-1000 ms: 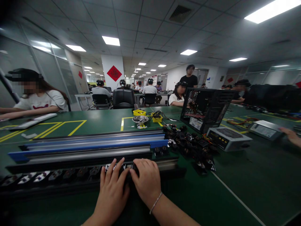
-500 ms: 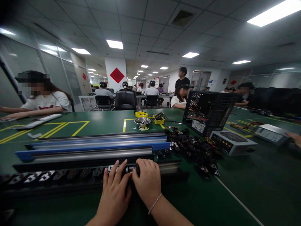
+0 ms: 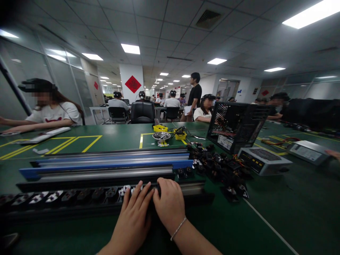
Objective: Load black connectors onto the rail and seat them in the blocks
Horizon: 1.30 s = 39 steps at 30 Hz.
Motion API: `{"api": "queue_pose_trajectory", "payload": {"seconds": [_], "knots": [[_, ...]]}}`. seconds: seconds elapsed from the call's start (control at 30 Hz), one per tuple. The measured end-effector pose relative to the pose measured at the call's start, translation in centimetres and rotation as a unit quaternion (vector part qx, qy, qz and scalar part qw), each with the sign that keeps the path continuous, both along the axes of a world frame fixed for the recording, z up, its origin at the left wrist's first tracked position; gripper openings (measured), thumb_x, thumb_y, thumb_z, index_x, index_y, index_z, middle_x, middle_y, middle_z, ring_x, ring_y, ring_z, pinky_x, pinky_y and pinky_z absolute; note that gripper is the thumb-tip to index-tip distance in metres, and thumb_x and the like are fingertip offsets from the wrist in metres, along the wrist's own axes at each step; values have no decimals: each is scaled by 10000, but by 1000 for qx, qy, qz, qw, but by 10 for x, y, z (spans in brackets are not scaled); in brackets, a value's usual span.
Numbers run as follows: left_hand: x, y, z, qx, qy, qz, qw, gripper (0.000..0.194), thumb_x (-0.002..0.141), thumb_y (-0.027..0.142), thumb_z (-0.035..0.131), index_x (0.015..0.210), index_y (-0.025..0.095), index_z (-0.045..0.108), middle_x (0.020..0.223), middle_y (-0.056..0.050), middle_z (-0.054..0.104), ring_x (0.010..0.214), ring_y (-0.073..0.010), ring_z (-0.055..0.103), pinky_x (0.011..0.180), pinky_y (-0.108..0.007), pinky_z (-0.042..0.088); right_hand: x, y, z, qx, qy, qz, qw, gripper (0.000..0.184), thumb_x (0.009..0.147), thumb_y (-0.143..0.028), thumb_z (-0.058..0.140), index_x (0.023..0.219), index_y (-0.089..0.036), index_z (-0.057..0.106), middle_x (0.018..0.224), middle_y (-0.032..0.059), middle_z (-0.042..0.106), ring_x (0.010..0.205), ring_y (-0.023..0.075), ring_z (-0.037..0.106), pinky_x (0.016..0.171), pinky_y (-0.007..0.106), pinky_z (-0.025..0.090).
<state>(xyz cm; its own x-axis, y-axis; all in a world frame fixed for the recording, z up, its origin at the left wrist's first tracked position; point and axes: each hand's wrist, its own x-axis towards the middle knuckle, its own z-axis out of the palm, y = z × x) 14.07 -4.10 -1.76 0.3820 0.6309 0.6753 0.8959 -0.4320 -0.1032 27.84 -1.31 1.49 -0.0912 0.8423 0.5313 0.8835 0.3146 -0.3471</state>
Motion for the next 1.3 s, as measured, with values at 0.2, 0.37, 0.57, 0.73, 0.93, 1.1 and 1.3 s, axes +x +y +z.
{"api": "queue_pose_trajectory", "payload": {"seconds": [0.2, 0.37, 0.57, 0.73, 0.93, 1.1, 1.3], "knots": [[-1, 0, 0, -12, 8, 1, 1000, 533, 731, 134, 465, 1252, 244, 497, 1368, -21, 460, 1318, -253, 297, 1088, -512, 195, 6, 1, 1, 0, -5, -7, 1000, 204, 782, -169, 468, 920, -199, 615, 929, 40, 656, 913, 186, 571, 874, 332, 395], [-1, 0, 2, -18, 10, -1, 1000, 528, 726, 129, 470, 1240, 243, 508, 1367, -21, 461, 1317, -255, 298, 1089, -509, 202, 9, 2, 2, 0, -8, -12, 1000, 195, 773, -166, 463, 895, -204, 611, 901, 36, 653, 889, 183, 572, 854, 329, 399], [-1, -1, 3, -11, 8, -3, 1000, 514, 720, 123, 468, 1218, 236, 527, 1369, -14, 459, 1316, -258, 300, 1087, -507, 210, 11, 1, 4, -12, 0, -22, 1000, 181, 756, -155, 463, 868, -211, 594, 870, 28, 645, 874, 187, 568, 846, 328, 385], [-2, 0, 2, -2, 9, -5, 1000, 495, 726, 125, 459, 1204, 223, 535, 1368, -10, 459, 1314, -258, 302, 1072, -501, 242, 17, 2, 6, -18, 4, -31, 999, 174, 736, -136, 456, 836, -210, 577, 841, 26, 635, 858, 185, 565, 838, 319, 380], [-1, 0, 1, -2, 9, -3, 1000, 491, 730, 129, 464, 1207, 222, 536, 1372, -9, 456, 1314, -258, 300, 1059, -486, 269, 21, 2, 6, -31, 8, -35, 999, 176, 731, -131, 454, 838, -205, 573, 842, 21, 629, 867, 179, 559, 845, 307, 367], [-2, 0, 2, -9, 7, -8, 1000, 491, 729, 131, 471, 1208, 222, 531, 1368, -13, 460, 1317, -253, 294, 1064, -479, 265, 21, 2, 6, -37, 10, -34, 999, 173, 734, -132, 452, 842, -199, 571, 843, 24, 623, 867, 177, 551, 851, 300, 352], [-2, 0, 1, -12, 8, -4, 1000, 492, 737, 137, 461, 1216, 232, 518, 1379, 4, 446, 1325, -248, 279, 1056, -479, 285, 22, 2, 8, -46, 10, -43, 998, 185, 729, -129, 450, 847, -203, 572, 856, 26, 627, 886, 174, 549, 858, 291, 338]]}}
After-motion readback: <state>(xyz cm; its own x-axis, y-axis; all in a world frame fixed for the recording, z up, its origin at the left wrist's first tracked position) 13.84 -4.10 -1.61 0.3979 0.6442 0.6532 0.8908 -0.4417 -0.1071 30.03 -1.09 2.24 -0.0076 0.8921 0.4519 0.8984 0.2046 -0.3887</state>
